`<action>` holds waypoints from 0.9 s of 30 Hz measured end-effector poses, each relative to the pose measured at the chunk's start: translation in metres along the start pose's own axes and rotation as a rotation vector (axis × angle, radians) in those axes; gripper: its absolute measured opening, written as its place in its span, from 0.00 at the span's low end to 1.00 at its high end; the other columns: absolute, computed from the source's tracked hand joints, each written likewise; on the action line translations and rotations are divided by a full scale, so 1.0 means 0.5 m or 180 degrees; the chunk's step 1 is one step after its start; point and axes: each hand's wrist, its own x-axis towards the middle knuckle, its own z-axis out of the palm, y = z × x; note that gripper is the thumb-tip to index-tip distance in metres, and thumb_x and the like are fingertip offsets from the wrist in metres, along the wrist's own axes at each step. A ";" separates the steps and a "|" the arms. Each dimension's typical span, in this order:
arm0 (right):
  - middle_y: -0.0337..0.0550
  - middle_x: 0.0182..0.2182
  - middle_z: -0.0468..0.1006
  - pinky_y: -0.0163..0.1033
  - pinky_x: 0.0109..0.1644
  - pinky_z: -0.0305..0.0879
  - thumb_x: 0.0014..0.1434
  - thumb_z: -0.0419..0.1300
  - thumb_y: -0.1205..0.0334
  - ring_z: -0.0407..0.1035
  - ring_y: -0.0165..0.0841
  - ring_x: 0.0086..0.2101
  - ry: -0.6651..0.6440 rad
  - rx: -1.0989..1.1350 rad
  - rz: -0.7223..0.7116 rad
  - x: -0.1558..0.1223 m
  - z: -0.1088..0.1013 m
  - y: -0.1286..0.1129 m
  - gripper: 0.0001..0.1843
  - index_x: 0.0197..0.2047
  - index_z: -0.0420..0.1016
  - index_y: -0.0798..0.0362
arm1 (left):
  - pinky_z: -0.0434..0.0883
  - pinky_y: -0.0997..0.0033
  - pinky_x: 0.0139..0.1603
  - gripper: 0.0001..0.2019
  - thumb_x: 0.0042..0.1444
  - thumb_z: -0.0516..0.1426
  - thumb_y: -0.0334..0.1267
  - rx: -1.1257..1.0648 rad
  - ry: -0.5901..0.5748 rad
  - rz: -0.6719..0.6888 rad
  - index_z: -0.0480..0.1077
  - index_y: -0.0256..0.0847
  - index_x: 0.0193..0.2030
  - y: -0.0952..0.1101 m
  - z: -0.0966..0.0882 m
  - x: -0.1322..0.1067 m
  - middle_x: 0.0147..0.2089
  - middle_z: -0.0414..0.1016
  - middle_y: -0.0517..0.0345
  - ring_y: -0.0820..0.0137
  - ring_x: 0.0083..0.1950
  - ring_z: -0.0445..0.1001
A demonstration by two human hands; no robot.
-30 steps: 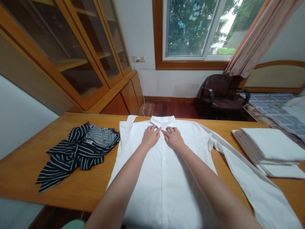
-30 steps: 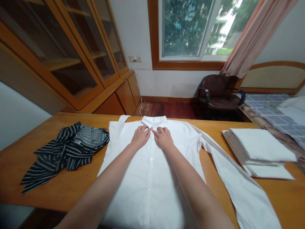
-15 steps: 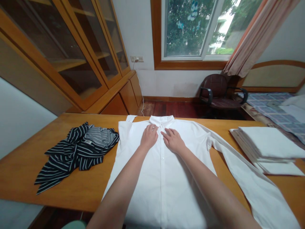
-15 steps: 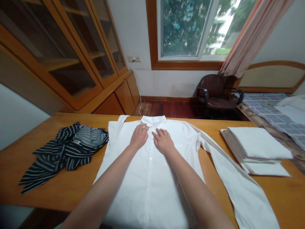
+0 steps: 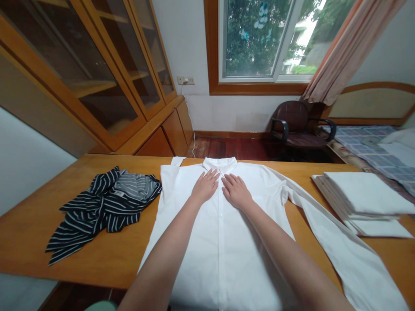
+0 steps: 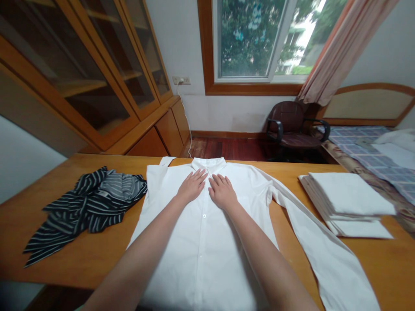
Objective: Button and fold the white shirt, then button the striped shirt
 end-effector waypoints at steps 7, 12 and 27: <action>0.48 0.65 0.67 0.53 0.69 0.49 0.68 0.51 0.57 0.57 0.43 0.65 -0.0059 0.0109 -0.0033 -0.003 -0.014 -0.003 0.22 0.63 0.70 0.49 | 0.54 0.57 0.73 0.20 0.68 0.48 0.37 -0.0179 0.0153 -0.0135 0.66 0.40 0.64 -0.010 0.002 -0.001 0.70 0.63 0.51 0.66 0.73 0.56; 0.49 0.65 0.67 0.54 0.69 0.50 0.68 0.52 0.58 0.56 0.43 0.65 -0.0147 0.0129 -0.0132 -0.007 -0.022 0.001 0.22 0.62 0.71 0.48 | 0.56 0.57 0.73 0.18 0.67 0.49 0.36 -0.0263 0.0151 -0.0133 0.69 0.43 0.61 -0.013 0.000 -0.001 0.69 0.64 0.54 0.66 0.72 0.58; 0.49 0.69 0.58 0.54 0.71 0.46 0.70 0.49 0.56 0.51 0.41 0.68 -0.0368 0.0041 -0.0431 -0.028 -0.021 0.009 0.27 0.69 0.61 0.52 | 0.55 0.53 0.73 0.21 0.67 0.50 0.37 -0.0148 0.0074 0.0095 0.66 0.53 0.66 0.001 -0.019 -0.007 0.73 0.57 0.60 0.62 0.75 0.50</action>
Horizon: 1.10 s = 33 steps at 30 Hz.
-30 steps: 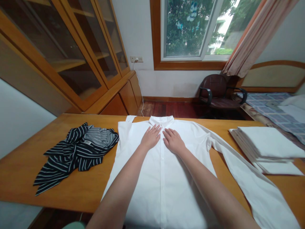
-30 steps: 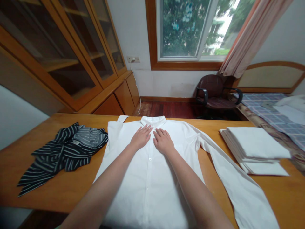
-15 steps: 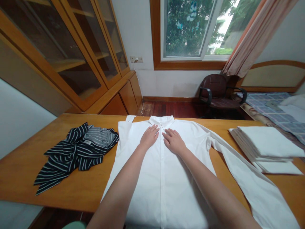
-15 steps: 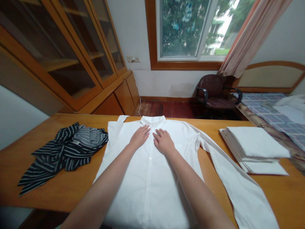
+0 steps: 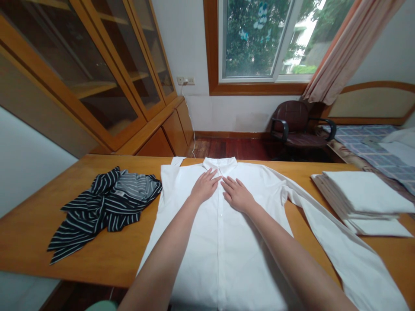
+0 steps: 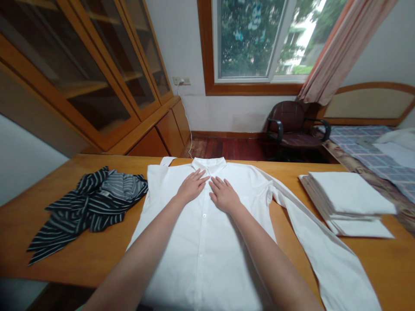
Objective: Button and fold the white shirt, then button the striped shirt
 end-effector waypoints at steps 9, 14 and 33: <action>0.54 0.71 0.51 0.54 0.71 0.45 0.70 0.44 0.47 0.46 0.43 0.70 -0.0146 -0.0296 0.0769 -0.047 -0.013 0.119 0.34 0.71 0.55 0.59 | 0.53 0.52 0.73 0.21 0.70 0.47 0.47 0.0074 -0.0209 -0.0051 0.66 0.53 0.66 -0.004 0.003 0.001 0.73 0.57 0.59 0.60 0.75 0.51; 0.55 0.72 0.49 0.54 0.71 0.45 0.70 0.42 0.45 0.46 0.44 0.70 -0.0219 -0.0451 0.1121 -0.071 -0.019 0.180 0.36 0.72 0.54 0.61 | 0.51 0.53 0.74 0.24 0.68 0.47 0.53 0.0098 -0.0271 -0.0044 0.64 0.54 0.67 -0.004 0.000 0.001 0.74 0.54 0.61 0.60 0.76 0.49; 0.55 0.71 0.52 0.53 0.71 0.39 0.71 0.43 0.51 0.46 0.44 0.70 0.0040 -0.0121 0.0871 0.010 0.019 -0.037 0.33 0.71 0.55 0.63 | 0.50 0.52 0.74 0.23 0.69 0.48 0.47 0.0119 -0.0269 -0.0055 0.61 0.54 0.69 -0.005 0.005 0.001 0.75 0.53 0.61 0.62 0.76 0.48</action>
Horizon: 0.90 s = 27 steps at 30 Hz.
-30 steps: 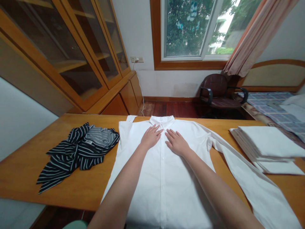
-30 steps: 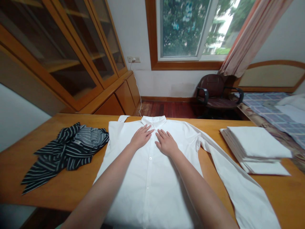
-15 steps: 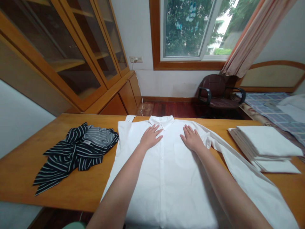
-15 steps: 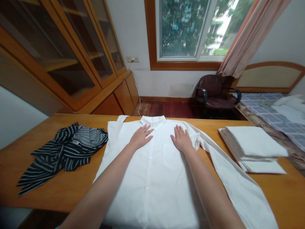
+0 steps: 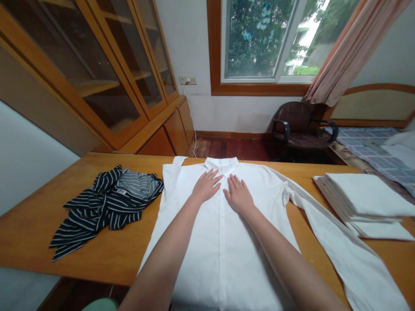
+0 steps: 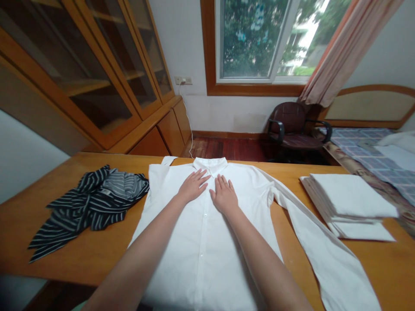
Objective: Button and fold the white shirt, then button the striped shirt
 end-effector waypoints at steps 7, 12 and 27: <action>0.54 0.72 0.49 0.53 0.71 0.39 0.71 0.41 0.47 0.43 0.43 0.70 -0.0131 -0.0258 0.0365 0.008 -0.008 0.113 0.35 0.72 0.52 0.62 | 0.50 0.53 0.74 0.23 0.69 0.47 0.46 0.0065 -0.0028 -0.0003 0.61 0.52 0.69 -0.002 -0.002 0.001 0.75 0.53 0.60 0.61 0.76 0.49; 0.53 0.72 0.48 0.53 0.72 0.39 0.71 0.40 0.47 0.43 0.42 0.70 -0.0210 -0.0349 0.0493 0.011 -0.013 0.167 0.36 0.72 0.52 0.61 | 0.51 0.53 0.74 0.25 0.69 0.45 0.44 0.0142 -0.0033 -0.0239 0.57 0.48 0.71 0.007 -0.007 -0.014 0.75 0.52 0.57 0.61 0.76 0.48; 0.54 0.72 0.47 0.54 0.72 0.39 0.70 0.40 0.47 0.41 0.43 0.71 -0.0336 -0.0347 0.0550 0.013 -0.024 0.169 0.36 0.72 0.51 0.63 | 0.52 0.55 0.74 0.28 0.69 0.42 0.46 0.0619 0.0032 -0.1115 0.57 0.37 0.71 -0.103 -0.048 -0.205 0.75 0.52 0.49 0.59 0.76 0.48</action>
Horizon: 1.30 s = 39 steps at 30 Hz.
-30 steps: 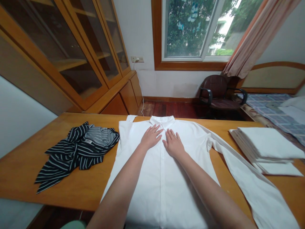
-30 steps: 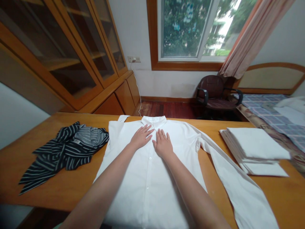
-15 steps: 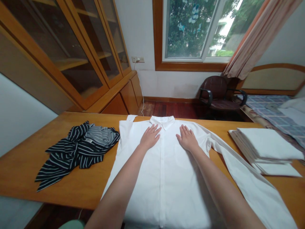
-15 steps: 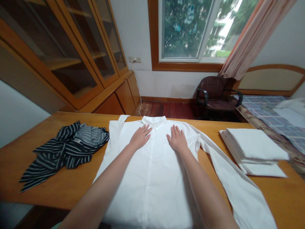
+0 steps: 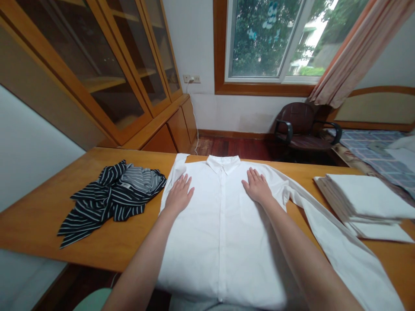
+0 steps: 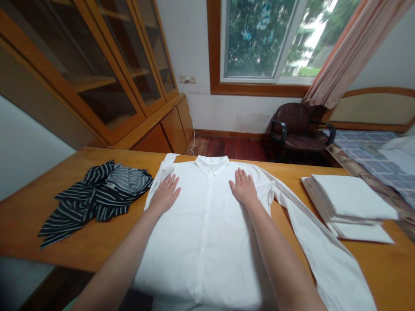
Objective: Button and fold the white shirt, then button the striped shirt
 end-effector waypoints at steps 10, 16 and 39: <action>0.57 0.71 0.53 0.55 0.71 0.40 0.72 0.41 0.53 0.44 0.45 0.70 0.0359 0.0266 -0.0609 -0.079 -0.021 -0.167 0.31 0.69 0.59 0.63 | 0.48 0.53 0.76 0.26 0.69 0.42 0.41 -0.0368 0.0096 0.0448 0.59 0.37 0.70 0.174 -0.004 -0.011 0.74 0.53 0.52 0.61 0.76 0.46; 0.54 0.71 0.51 0.53 0.72 0.39 0.72 0.43 0.50 0.45 0.43 0.70 0.0305 0.0325 -0.0877 -0.113 0.001 -0.190 0.33 0.72 0.54 0.62 | 0.45 0.49 0.76 0.27 0.70 0.41 0.45 -0.0397 0.0084 0.0368 0.52 0.41 0.73 0.211 0.012 -0.021 0.76 0.48 0.53 0.61 0.77 0.43; 0.54 0.72 0.50 0.53 0.71 0.43 0.72 0.43 0.51 0.44 0.43 0.70 0.0283 0.0218 -0.0706 -0.073 -0.019 -0.135 0.32 0.72 0.55 0.61 | 0.42 0.43 0.75 0.29 0.69 0.42 0.49 -0.0371 0.0019 0.0225 0.52 0.42 0.73 0.172 0.012 0.031 0.76 0.48 0.51 0.57 0.77 0.43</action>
